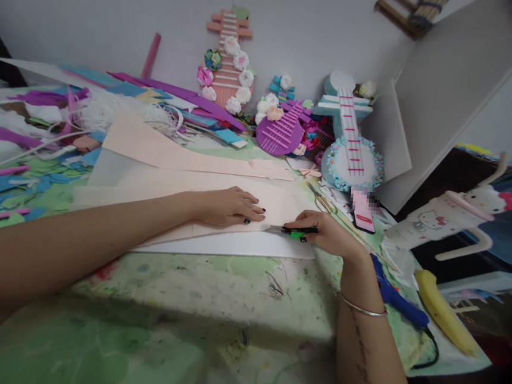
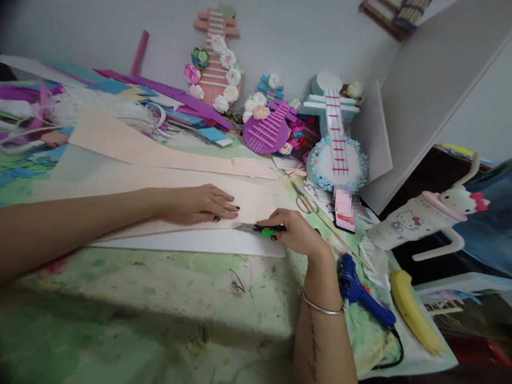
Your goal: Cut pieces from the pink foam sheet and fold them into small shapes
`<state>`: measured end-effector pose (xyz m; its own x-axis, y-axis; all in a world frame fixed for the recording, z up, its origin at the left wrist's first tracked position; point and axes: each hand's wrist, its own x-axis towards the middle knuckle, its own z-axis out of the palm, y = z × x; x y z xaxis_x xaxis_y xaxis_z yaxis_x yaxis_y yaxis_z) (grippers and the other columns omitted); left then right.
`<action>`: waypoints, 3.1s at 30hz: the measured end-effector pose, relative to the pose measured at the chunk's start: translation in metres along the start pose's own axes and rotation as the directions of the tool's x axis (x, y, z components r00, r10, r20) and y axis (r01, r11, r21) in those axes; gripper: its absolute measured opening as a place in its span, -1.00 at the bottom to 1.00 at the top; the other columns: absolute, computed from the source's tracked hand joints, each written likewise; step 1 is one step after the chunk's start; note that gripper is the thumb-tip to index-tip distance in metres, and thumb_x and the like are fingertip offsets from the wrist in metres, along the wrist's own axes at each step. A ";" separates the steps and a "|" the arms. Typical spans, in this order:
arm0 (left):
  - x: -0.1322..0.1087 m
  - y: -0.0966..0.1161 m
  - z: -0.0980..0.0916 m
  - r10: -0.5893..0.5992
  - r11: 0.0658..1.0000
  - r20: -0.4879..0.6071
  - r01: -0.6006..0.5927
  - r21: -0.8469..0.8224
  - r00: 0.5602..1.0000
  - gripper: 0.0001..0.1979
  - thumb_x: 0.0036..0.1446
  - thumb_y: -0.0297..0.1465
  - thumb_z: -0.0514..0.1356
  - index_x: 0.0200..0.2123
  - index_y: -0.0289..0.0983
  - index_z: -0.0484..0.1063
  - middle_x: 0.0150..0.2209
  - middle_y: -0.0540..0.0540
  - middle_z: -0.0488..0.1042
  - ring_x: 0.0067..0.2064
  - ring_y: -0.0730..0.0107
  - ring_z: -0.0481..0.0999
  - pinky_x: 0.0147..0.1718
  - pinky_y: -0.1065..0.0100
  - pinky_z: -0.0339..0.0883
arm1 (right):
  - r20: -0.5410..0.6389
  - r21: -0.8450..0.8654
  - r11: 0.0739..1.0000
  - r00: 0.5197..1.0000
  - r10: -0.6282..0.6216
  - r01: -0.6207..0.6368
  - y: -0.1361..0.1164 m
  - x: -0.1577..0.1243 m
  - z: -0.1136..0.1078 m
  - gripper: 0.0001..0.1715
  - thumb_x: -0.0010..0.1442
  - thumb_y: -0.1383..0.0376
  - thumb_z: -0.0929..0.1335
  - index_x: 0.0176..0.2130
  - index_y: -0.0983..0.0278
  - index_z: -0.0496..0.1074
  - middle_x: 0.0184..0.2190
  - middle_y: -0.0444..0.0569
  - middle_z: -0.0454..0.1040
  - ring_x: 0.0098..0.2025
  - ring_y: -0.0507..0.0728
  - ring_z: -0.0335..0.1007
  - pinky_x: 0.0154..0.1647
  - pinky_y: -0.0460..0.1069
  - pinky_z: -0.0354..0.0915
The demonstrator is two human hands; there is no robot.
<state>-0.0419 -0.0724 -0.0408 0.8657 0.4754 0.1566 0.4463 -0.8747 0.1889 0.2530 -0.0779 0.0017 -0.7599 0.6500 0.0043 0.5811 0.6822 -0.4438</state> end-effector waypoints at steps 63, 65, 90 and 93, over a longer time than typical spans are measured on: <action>0.000 0.002 0.000 -0.031 0.999 -0.012 0.031 -0.006 0.999 -0.58 0.27 -0.42 -0.01 0.18 -0.10 0.27 0.19 -0.01 0.31 0.25 0.18 0.19 0.15 0.17 -0.03 | 0.050 0.053 0.998 0.998 -0.037 0.035 -0.012 0.005 0.004 -0.44 -0.03 0.51 0.32 -0.02 0.23 0.50 -0.20 0.02 0.49 -0.18 0.13 0.40 -0.12 0.00 0.27; 0.000 0.002 0.000 -0.028 1.000 -0.015 0.028 -0.014 0.999 -0.58 0.26 -0.42 0.00 0.17 -0.10 0.28 0.19 -0.01 0.32 0.25 0.18 0.19 0.15 0.17 -0.02 | 0.045 0.075 0.996 0.998 -0.052 0.049 -0.011 0.004 0.003 -0.43 -0.03 0.52 0.31 -0.02 0.21 0.50 -0.20 0.00 0.50 -0.19 0.12 0.40 -0.13 -0.02 0.28; 0.000 0.001 -0.001 -0.052 0.997 -0.016 0.051 -0.054 0.999 -0.60 0.28 -0.38 0.01 0.17 -0.06 0.27 0.18 -0.01 0.33 0.25 0.20 0.17 0.15 0.17 -0.06 | 0.052 0.044 0.998 0.998 -0.041 0.039 -0.018 0.007 0.005 -0.45 -0.01 0.51 0.33 -0.01 0.23 0.49 -0.18 0.03 0.49 -0.16 0.14 0.40 -0.10 0.01 0.28; 0.000 0.000 -0.002 -0.061 0.991 0.002 0.061 -0.118 0.998 -0.61 0.28 -0.32 0.04 0.16 -0.06 0.28 0.18 -0.02 0.32 0.26 0.17 0.16 0.17 0.13 -0.08 | 0.048 0.034 0.999 0.998 -0.038 0.036 -0.019 0.007 0.005 -0.45 -0.02 0.51 0.33 -0.02 0.23 0.50 -0.18 0.03 0.50 -0.16 0.14 0.41 -0.10 0.00 0.28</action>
<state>-0.0427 -0.0718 -0.0384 0.8371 0.5280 0.1431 0.4683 -0.8269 0.3112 0.2352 -0.0877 0.0055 -0.7946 0.6067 -0.0222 0.5429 0.6938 -0.4732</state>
